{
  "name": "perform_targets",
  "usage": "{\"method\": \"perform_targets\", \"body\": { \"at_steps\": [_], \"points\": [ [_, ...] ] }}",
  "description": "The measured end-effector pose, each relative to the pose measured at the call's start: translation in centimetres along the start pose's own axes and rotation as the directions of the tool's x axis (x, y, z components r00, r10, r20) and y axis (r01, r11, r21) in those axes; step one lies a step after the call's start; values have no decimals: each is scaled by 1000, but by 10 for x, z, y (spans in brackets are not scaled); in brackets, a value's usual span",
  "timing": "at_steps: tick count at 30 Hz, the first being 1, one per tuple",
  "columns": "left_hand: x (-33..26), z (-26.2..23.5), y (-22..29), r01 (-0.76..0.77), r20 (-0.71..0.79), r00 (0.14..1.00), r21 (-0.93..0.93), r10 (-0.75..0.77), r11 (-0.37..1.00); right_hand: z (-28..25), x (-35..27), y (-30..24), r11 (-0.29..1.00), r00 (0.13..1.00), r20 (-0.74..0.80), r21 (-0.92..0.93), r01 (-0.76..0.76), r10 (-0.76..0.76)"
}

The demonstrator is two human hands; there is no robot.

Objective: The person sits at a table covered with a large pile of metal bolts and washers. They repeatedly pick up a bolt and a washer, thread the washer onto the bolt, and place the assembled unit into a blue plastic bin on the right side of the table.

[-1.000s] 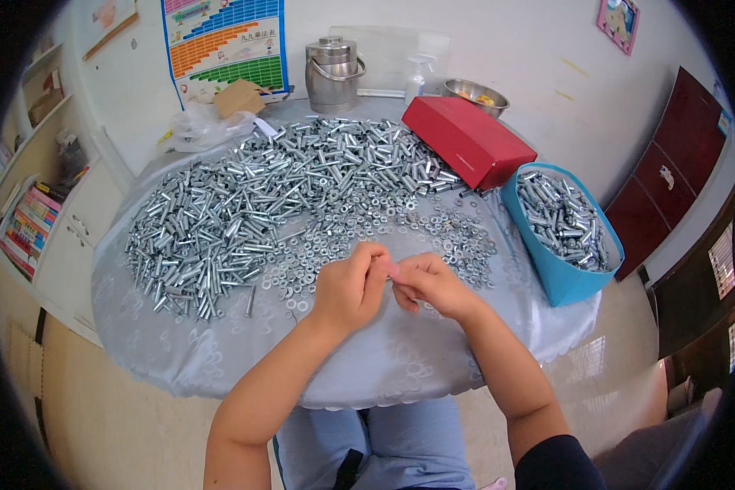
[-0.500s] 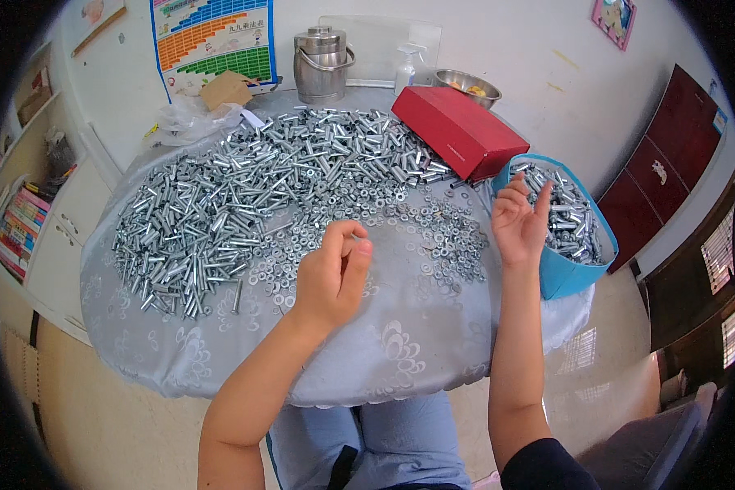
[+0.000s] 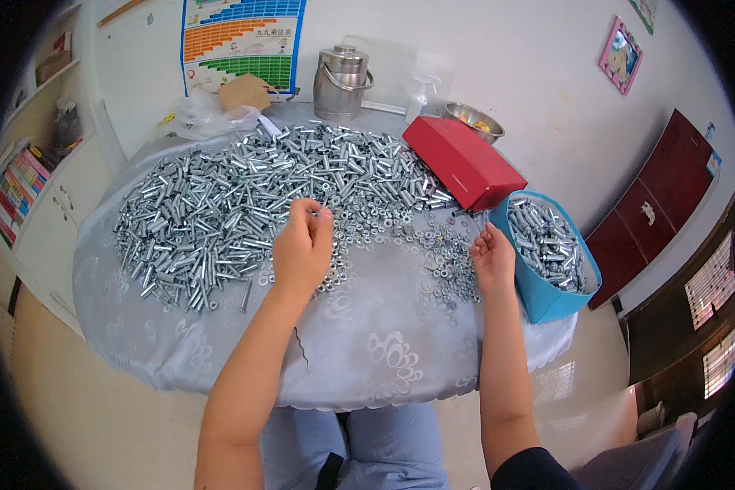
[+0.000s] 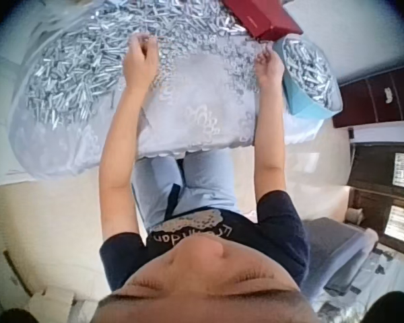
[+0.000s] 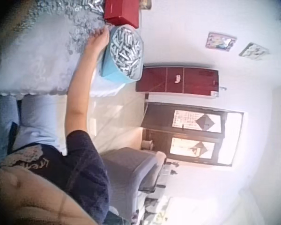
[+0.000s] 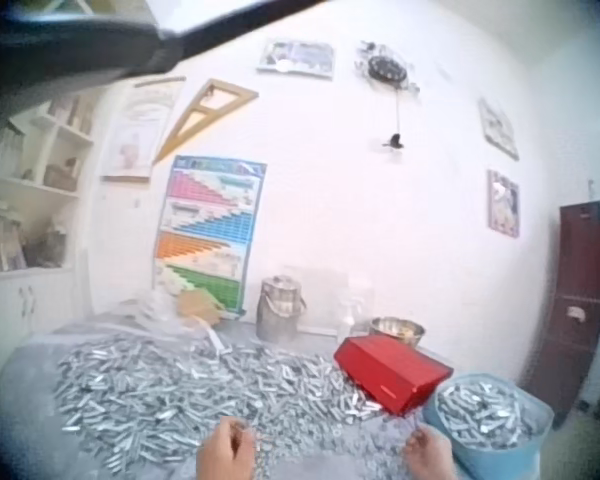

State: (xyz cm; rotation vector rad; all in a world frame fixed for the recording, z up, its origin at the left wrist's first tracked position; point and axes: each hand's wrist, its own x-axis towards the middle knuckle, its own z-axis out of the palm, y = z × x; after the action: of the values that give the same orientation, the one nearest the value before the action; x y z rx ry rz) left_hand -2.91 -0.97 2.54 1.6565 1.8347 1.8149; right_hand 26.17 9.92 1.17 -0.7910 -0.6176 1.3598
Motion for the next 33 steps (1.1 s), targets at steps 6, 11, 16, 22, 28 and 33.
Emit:
{"method": "perform_targets", "body": {
  "at_steps": [6,11,16,22,28,33],
  "points": [
    [16,-5,-36,31,-144,990,207,-1,978,19,-14,1,888,959,-39,-390,246,-282],
    [15,-2,-56,-93,-93,988,300,127,949,36,1,-20,672,900,191,-608,422,-391],
    [15,2,-55,-66,49,997,281,54,957,51,43,-35,208,774,554,-754,623,-308],
    [14,3,-54,-47,46,998,289,35,956,44,65,-22,-518,801,588,-653,552,111],
    [12,9,-46,-93,34,996,257,88,962,21,65,8,-736,770,636,-499,457,47],
    [19,4,-55,-48,8,999,329,48,943,22,71,17,-792,794,608,-482,375,6]
  ]
}}
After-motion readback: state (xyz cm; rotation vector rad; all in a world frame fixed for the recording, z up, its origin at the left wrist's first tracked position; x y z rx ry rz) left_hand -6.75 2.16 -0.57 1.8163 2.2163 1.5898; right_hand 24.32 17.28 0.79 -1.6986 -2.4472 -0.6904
